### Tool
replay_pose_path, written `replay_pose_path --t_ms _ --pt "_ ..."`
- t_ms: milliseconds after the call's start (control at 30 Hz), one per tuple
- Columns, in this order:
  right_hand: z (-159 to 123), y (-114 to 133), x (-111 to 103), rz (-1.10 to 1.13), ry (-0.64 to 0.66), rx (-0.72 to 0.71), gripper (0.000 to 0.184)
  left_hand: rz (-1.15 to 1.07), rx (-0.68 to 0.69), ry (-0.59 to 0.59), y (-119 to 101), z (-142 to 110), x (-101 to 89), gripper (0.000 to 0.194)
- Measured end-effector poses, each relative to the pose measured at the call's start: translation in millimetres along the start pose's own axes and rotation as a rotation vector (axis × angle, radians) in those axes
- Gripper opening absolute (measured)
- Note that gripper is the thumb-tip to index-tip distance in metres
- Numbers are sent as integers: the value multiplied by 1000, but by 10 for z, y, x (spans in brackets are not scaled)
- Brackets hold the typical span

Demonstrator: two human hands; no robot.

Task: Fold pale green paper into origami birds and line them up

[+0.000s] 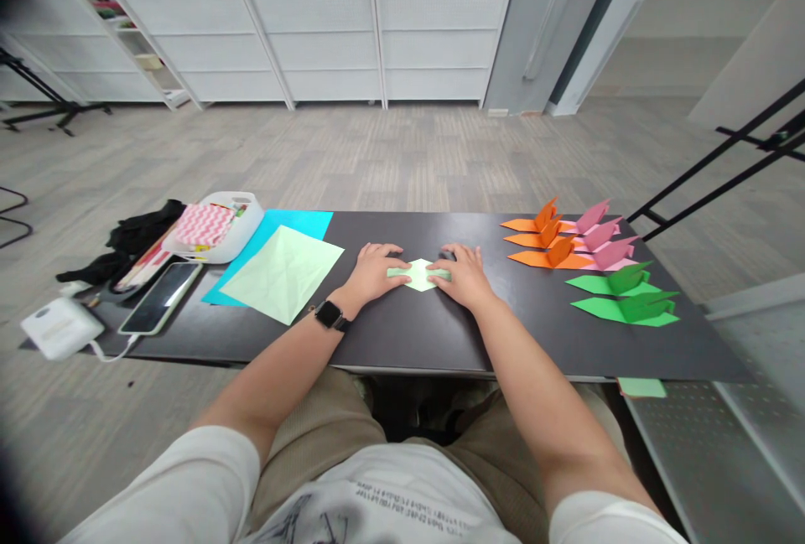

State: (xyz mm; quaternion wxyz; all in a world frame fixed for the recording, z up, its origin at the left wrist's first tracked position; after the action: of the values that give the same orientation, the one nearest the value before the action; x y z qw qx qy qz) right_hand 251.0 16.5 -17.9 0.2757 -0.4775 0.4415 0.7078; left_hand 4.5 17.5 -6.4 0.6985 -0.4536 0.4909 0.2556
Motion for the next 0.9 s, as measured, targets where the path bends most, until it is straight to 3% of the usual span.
replay_pose_path --t_ms 267,433,533,667,900 --pt "4 -10 14 5 10 -6 24 -36 -15 45 200 -20 -190 29" --pt "13 26 -8 21 38 16 24 -147 202 -59 114 -19 -312 28" --pt "14 36 -11 23 34 14 24 -120 322 2 -19 -1 -244 16" --pt "16 39 0 40 21 0 23 -12 361 84 -81 28 -124 13" --pt "-25 45 -101 85 3 -92 29 8 342 41 -61 35 -94 19"
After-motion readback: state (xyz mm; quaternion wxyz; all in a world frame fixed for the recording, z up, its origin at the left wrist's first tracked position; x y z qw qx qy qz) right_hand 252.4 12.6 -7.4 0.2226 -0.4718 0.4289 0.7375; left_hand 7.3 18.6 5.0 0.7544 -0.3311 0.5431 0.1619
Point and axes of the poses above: each hand's wrist, its own z-axis towards the middle knuckle, its own x-axis out of the palm, y = z × x, the point moved 3 cm from there along z, towards the middle knuckle, and after that the axes turned 8 degrees about y, right-handed, at the moved point
